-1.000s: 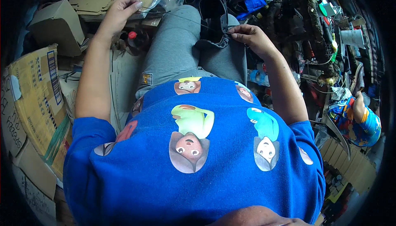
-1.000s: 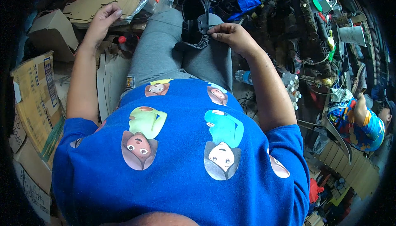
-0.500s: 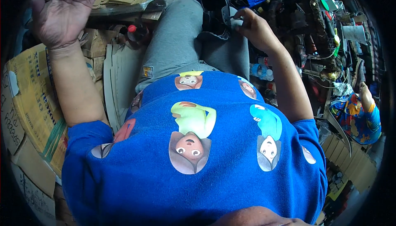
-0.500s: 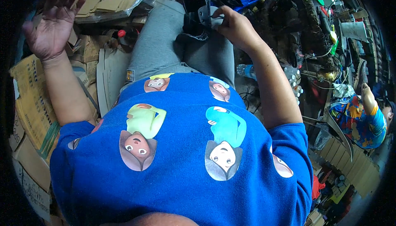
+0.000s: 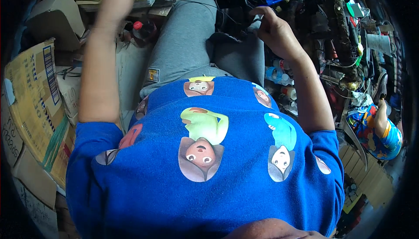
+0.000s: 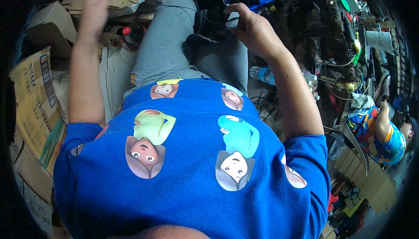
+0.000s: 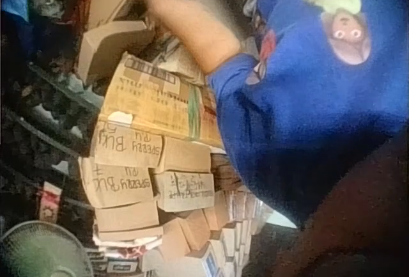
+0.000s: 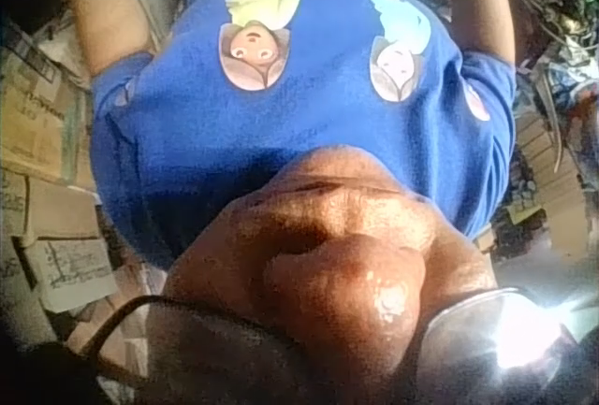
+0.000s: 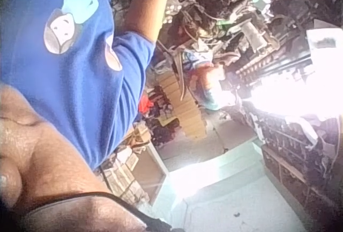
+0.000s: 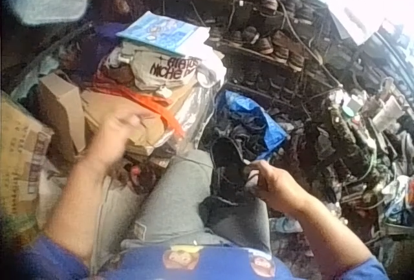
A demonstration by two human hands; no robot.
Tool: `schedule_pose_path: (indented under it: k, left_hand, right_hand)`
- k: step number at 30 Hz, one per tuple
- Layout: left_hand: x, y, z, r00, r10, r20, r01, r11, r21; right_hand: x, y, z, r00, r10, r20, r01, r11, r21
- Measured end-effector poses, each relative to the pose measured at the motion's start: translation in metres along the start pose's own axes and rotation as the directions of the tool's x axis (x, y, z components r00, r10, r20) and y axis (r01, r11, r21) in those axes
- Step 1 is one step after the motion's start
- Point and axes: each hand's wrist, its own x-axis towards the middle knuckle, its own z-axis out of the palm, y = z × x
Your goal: Sewing the upper part of a black leather shoe using a needle and thread.
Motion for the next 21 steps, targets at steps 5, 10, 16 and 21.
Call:
schedule_pose_path:
  k: [5, 10, 16, 21]
  left_hand:
    - [-0.033, 0.017, 0.096, 0.935, 0.069, 0.349, -0.123, 0.983, 0.134]
    - [-0.040, 0.005, 0.126, 0.871, 0.292, 0.396, -0.460, 0.769, 0.444]
    - [-0.029, 0.000, 0.142, 0.892, 0.301, 0.337, -0.427, 0.807, 0.408]
    - [-0.024, -0.003, 0.148, 0.881, 0.304, 0.362, -0.436, 0.820, 0.372]
  right_hand:
    - [0.006, 0.052, 0.023, 0.993, -0.056, -0.105, 0.094, 0.909, 0.406]
    - [0.008, 0.051, 0.029, 0.993, -0.050, -0.107, 0.103, 0.803, 0.586]
    - [0.011, 0.050, 0.024, 0.995, -0.054, -0.081, 0.095, 0.733, 0.673]
    - [0.025, 0.066, 0.018, 0.989, -0.145, -0.025, 0.113, 0.639, 0.761]
